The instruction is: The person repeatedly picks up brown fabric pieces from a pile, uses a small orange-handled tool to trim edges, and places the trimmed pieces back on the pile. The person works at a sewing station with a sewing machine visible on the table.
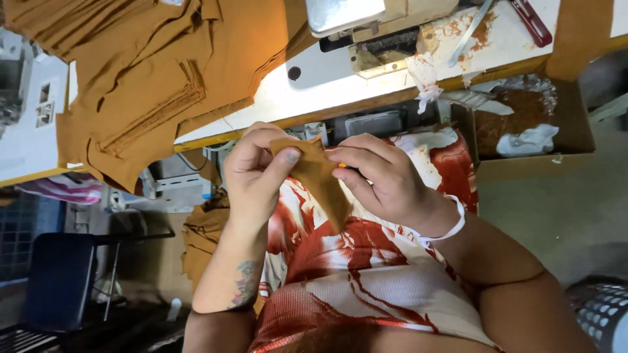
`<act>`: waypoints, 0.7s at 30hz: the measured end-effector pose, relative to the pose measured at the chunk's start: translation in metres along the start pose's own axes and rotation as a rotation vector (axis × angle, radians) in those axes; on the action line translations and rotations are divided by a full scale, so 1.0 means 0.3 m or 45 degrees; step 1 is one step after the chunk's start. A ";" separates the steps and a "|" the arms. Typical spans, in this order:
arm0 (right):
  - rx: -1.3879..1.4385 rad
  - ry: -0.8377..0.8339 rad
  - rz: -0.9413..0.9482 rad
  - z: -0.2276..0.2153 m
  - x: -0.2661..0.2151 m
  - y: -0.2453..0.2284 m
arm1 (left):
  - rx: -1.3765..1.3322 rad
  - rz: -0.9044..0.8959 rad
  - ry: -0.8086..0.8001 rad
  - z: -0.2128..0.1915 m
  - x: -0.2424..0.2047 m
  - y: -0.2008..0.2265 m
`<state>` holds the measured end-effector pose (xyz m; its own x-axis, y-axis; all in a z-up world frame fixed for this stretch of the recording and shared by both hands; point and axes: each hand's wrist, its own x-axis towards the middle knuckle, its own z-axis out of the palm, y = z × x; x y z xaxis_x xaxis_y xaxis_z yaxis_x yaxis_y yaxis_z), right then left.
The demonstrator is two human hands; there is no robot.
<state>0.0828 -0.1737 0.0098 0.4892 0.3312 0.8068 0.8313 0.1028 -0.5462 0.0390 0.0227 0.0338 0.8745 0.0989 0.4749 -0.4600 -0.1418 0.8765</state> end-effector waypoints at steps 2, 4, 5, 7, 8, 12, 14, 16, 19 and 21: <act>0.020 0.038 -0.024 -0.002 -0.011 0.010 | -0.001 0.007 -0.007 0.018 -0.001 0.004; 0.010 0.072 -0.034 -0.008 -0.018 0.016 | 0.042 0.034 -0.003 0.041 0.005 0.020; 0.008 0.081 -0.033 -0.010 -0.013 0.011 | 0.045 0.035 -0.013 0.046 0.009 0.023; 0.020 0.101 -0.028 -0.013 -0.002 0.001 | 0.000 0.063 -0.010 0.053 0.016 0.028; 0.019 0.107 -0.026 -0.017 0.001 -0.003 | 0.002 0.062 -0.017 0.054 0.022 0.035; 0.011 0.092 -0.007 -0.027 0.008 -0.015 | 0.087 0.102 -0.030 0.065 0.032 0.049; 0.010 0.087 -0.007 -0.029 0.009 -0.014 | 0.095 0.106 -0.041 0.064 0.032 0.043; -0.001 0.067 -0.036 -0.031 0.011 -0.009 | 0.124 0.111 -0.061 0.054 0.036 0.030; -0.018 0.052 -0.046 -0.032 0.025 -0.005 | 0.192 0.110 -0.076 0.053 0.050 0.040; -0.027 0.038 -0.035 -0.017 0.023 0.013 | 0.189 0.082 -0.078 0.059 0.046 0.026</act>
<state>0.0907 -0.1758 0.0144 0.4734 0.3007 0.8280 0.8499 0.0912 -0.5190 0.0501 0.0055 0.0459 0.8536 0.0252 0.5202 -0.4917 -0.2905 0.8209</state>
